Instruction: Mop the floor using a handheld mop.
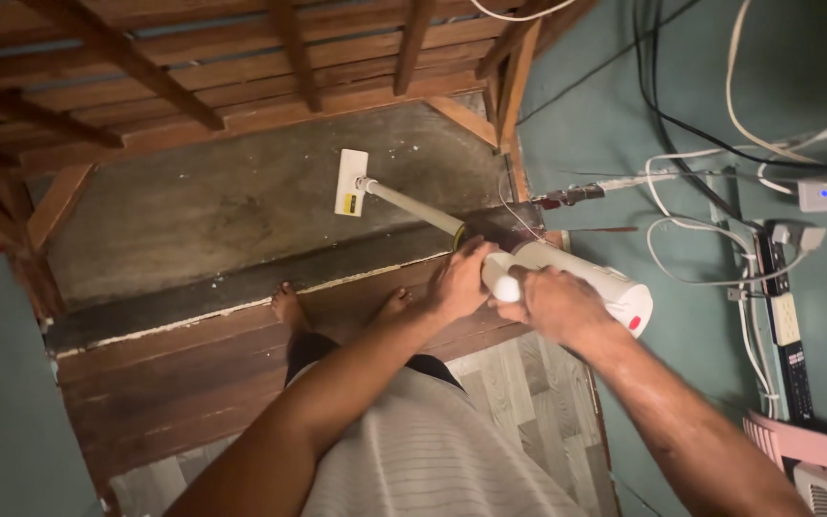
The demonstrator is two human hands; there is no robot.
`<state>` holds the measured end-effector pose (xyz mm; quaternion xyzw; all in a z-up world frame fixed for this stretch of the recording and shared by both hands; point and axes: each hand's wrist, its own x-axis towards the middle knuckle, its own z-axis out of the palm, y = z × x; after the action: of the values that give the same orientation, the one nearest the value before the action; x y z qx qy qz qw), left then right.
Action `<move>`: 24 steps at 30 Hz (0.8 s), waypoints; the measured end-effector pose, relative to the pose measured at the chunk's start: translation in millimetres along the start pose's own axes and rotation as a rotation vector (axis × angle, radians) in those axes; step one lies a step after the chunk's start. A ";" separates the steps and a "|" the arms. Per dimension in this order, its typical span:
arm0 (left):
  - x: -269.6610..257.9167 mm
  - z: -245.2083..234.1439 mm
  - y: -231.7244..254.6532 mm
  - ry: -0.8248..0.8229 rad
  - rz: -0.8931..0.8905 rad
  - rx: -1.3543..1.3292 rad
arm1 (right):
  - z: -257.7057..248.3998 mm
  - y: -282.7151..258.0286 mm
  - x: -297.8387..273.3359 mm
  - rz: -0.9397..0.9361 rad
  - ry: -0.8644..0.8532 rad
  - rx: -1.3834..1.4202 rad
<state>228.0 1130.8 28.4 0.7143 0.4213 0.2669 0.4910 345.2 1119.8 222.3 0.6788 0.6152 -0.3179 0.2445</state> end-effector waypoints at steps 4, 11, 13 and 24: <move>11.8 -14.0 9.1 -0.142 -0.037 -0.020 | -2.3 8.4 3.4 -0.023 0.057 0.018; 14.8 -64.3 -17.0 -0.169 -0.106 0.080 | -2.6 -29.5 32.0 -0.163 0.137 0.079; 8.5 -86.9 -33.3 -0.068 -0.059 0.121 | -6.0 -55.9 42.1 -0.219 0.139 0.116; -74.3 -258.3 -167.4 0.185 -0.175 0.316 | 31.4 -258.6 144.6 -0.444 0.088 -0.026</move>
<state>-71.6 1217.0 -27.3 0.7155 0.5617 0.2182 0.3534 90.9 1227.4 110.5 0.5368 0.7635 -0.3260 0.1503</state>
